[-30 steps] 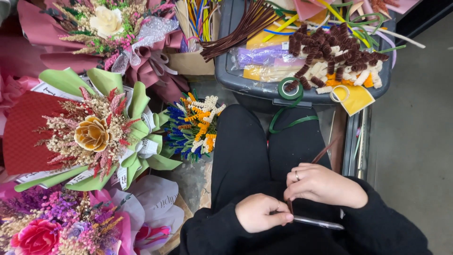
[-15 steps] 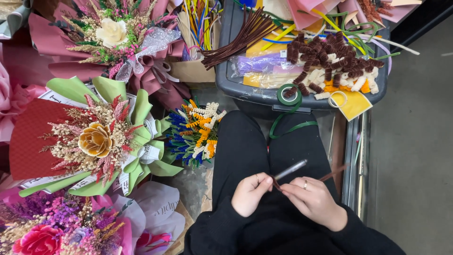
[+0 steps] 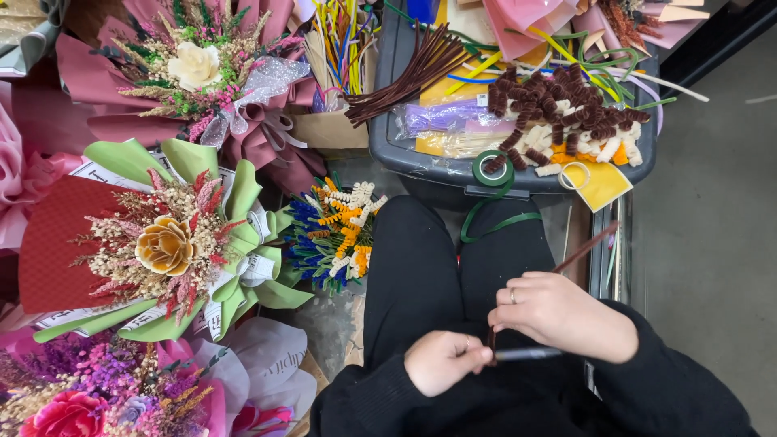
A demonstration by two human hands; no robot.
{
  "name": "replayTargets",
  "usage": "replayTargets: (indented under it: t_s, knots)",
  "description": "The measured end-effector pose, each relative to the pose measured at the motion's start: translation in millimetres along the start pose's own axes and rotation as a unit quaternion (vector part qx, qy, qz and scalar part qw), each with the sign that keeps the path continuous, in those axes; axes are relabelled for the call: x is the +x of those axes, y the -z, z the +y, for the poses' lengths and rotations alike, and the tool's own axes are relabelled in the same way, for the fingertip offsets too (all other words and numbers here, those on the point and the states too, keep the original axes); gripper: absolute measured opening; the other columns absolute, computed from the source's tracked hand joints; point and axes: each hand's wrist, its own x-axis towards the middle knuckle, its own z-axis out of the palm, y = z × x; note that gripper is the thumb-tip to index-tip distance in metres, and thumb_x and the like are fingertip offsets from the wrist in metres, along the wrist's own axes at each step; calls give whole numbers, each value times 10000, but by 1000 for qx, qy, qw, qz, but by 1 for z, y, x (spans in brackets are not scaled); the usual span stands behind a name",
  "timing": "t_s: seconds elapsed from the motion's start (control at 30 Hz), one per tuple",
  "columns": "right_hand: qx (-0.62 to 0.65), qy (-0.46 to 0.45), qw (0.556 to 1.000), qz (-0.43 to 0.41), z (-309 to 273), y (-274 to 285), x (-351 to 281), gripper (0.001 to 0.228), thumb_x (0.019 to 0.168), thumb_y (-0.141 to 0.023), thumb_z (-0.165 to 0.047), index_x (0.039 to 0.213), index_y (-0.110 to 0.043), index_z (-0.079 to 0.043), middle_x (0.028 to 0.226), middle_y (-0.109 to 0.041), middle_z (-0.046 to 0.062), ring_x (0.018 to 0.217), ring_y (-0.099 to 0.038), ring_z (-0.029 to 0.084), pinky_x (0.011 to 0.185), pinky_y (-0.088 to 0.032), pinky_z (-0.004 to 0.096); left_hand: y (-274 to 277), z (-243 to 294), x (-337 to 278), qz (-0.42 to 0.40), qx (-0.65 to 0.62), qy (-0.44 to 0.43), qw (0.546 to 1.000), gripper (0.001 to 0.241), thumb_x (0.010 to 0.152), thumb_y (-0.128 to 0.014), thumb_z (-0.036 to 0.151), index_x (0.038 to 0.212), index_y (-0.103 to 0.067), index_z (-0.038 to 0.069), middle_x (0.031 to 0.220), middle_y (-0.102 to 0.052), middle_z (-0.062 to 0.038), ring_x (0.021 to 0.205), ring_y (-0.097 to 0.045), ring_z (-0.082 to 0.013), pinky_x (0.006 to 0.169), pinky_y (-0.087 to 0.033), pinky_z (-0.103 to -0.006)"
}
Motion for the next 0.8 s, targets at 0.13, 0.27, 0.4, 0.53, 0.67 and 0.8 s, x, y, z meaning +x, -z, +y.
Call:
replayTargets:
  t_s: [0.13, 0.27, 0.4, 0.53, 0.67, 0.8]
  knots:
    - [-186, -47, 978, 80, -33, -2, 0, 95, 861, -686, -199, 918, -702, -125, 855, -662, -18, 703, -592, 176, 616, -439, 315, 7, -3, 14, 170, 60, 32, 983, 307, 1009, -576, 320, 795, -706, 145, 592, -592, 8, 526, -533, -161, 577, -463, -291]
    - [-164, -106, 967, 161, -43, -39, -2, 90, 844, -727, -136, 919, -699, -97, 775, -620, -11, 634, -571, 160, 589, -440, 300, 13, -11, 18, 242, 9, 34, 970, 287, 997, -579, 307, 815, -721, 136, 612, -583, 35, 536, -506, -114, 564, -429, -259]
    - [27, -192, 973, 128, -23, -72, -26, 169, 841, -679, -102, 1008, -704, -104, 804, -667, -19, 628, -651, 176, 610, -517, 319, 21, -30, 15, 144, -205, -23, 968, 309, 1052, -550, 229, 804, -666, 86, 706, -547, 30, 637, -446, -67, 633, -376, -203]
    - [240, -288, 927, -7, 3, -69, -33, 308, 803, -627, -53, 1019, -790, -199, 893, -812, -76, 707, -756, 142, 676, -591, 287, 19, -15, 0, 1, -254, -2, 967, 333, 1068, -549, 288, 816, -660, 102, 683, -548, 47, 571, -408, -35, 538, -296, -186]
    - [228, -187, 956, 4, 11, -35, -17, 186, 798, -683, -62, 939, -769, -148, 841, -759, -49, 625, -690, 156, 575, -543, 281, 10, -12, -6, -87, -225, -1, 970, 351, 1101, -547, 278, 814, -670, 116, 710, -583, 56, 616, -444, -32, 611, -354, -170]
    - [55, -79, 995, 10, -5, 4, -2, 95, 807, -672, -165, 900, -690, -158, 838, -686, -26, 725, -672, 203, 655, -520, 334, 3, -24, 8, -98, -166, -9, 981, 353, 1111, -546, 274, 815, -662, 122, 773, -615, 60, 657, -459, -37, 660, -396, -175]
